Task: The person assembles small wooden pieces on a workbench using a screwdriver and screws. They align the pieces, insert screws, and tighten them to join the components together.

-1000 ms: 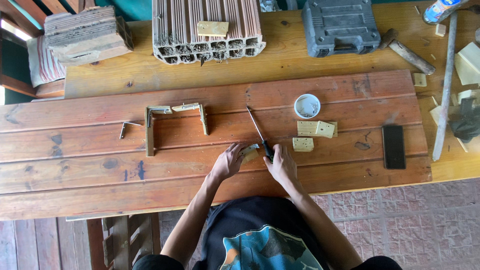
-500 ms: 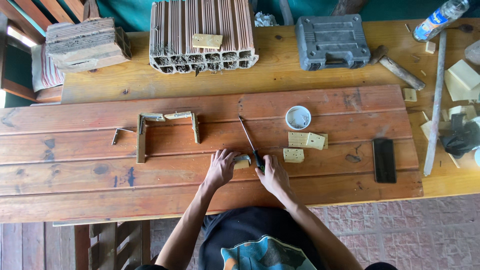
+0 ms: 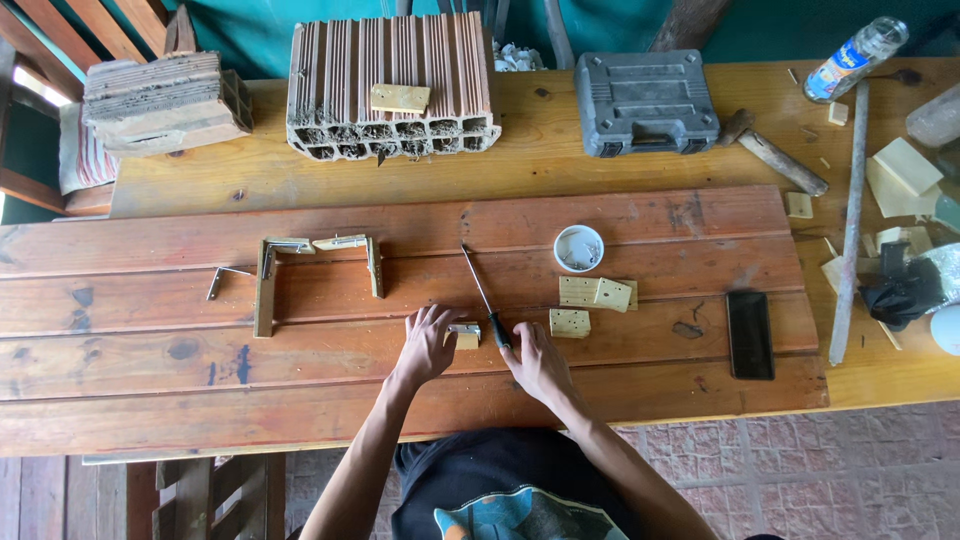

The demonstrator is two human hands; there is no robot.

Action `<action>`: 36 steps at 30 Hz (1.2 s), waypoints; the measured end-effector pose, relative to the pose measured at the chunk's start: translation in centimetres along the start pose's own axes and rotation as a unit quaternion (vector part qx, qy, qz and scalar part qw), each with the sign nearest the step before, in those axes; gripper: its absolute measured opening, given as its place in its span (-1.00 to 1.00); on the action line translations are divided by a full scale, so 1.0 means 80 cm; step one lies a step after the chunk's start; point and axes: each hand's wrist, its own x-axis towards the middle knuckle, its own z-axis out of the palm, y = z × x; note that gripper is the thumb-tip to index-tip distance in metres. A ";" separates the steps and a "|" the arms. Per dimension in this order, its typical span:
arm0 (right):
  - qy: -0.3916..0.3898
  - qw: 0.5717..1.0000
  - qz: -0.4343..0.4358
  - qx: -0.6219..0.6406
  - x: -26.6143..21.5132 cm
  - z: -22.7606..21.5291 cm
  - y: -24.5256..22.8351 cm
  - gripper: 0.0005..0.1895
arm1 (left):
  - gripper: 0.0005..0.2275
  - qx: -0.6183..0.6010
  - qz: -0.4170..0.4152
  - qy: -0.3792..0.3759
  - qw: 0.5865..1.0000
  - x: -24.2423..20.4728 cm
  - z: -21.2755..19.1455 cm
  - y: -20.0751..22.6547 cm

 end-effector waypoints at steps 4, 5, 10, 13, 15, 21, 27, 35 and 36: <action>0.027 0.999 -0.027 -0.002 0.003 -0.011 0.004 -0.66 | -0.68 -0.066 0.010 0.023 0.998 0.028 0.033 -0.018; 0.040 0.999 -0.029 0.011 0.006 -0.010 0.008 -0.68 | -0.70 -0.112 0.028 0.039 0.993 0.038 0.037 -0.016; 0.114 0.992 -0.037 0.039 0.033 -0.014 0.046 -0.71 | -0.79 -0.214 0.048 0.041 0.975 0.086 0.031 0.017; 0.168 0.985 -0.021 0.038 0.061 -0.033 0.064 -0.78 | -0.80 -0.258 0.027 -0.021 0.965 0.118 0.034 0.028; 0.217 0.975 -0.043 -0.015 0.082 -0.048 0.080 -0.83 | -0.75 -0.284 0.015 -0.048 0.957 0.143 0.062 0.015; 0.211 0.974 -0.067 -0.053 0.135 -0.102 0.100 -0.85 | -0.74 -0.283 0.022 -0.072 0.956 0.184 0.074 0.035; 0.081 0.992 0.009 -0.092 0.169 -0.113 0.115 -0.81 | -0.77 -0.290 0.007 -0.091 0.953 0.202 0.089 0.036; 0.052 0.994 0.022 -0.093 0.179 -0.112 0.117 -0.87 | -0.77 -0.300 -0.004 -0.084 0.950 0.196 0.095 0.026; 0.058 0.995 0.017 -0.082 0.178 -0.114 0.114 -0.90 | -0.77 -0.303 0.000 -0.079 0.950 0.194 0.096 0.024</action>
